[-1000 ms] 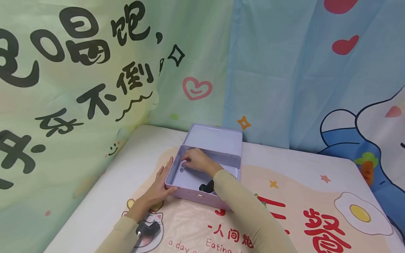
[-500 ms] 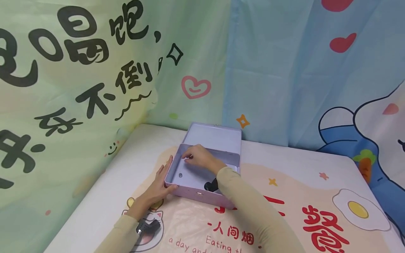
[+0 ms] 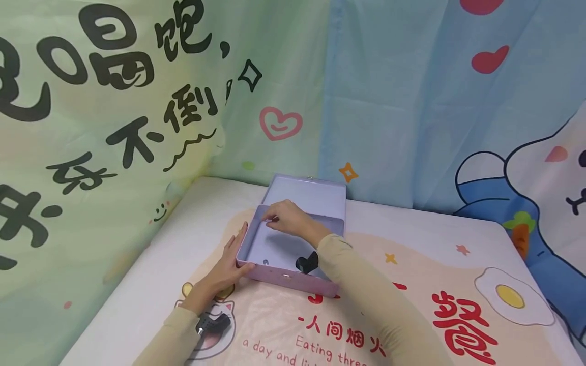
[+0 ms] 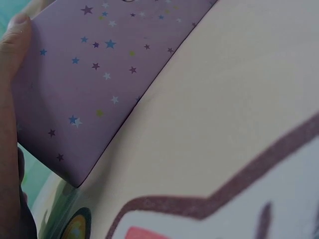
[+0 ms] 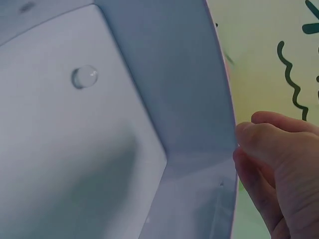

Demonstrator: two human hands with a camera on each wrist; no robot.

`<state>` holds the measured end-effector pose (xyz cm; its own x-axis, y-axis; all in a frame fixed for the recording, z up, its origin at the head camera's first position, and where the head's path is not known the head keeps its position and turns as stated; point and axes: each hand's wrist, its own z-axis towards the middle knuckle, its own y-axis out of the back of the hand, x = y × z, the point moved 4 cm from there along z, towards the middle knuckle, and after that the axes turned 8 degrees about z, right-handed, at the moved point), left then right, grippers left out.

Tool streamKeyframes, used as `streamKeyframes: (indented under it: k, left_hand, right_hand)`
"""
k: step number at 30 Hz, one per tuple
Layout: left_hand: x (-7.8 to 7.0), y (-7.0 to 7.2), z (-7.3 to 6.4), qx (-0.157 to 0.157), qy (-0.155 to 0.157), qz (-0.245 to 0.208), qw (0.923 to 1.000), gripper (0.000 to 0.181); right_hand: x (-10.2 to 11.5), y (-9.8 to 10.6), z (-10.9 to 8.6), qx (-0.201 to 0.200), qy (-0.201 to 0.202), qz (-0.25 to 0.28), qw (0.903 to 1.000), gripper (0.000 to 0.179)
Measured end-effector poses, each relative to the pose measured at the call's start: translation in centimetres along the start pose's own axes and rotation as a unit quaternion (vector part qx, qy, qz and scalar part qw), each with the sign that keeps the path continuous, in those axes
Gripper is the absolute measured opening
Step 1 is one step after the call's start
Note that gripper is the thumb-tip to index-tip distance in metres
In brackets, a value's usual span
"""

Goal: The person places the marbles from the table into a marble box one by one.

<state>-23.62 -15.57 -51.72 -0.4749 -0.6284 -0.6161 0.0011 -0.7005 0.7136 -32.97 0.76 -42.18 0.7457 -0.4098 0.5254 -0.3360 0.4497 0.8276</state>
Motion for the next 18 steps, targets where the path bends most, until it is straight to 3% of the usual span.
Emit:
streamKeyframes:
  k: [7,18]
  left_hand:
    - [-0.1,-0.1,0.2,-0.002,-0.002,-0.002,1.0,0.114]
    - [0.0,-0.3,0.0,0.002,0.013,0.005,0.9999,0.11]
  right_hand:
    - [1.2,0.6,-1.2,0.007,0.027,-0.001,0.9996,0.021]
    - [3.0,1.5,-3.6,-0.004,0.031,-0.021,0.9993,0.024]
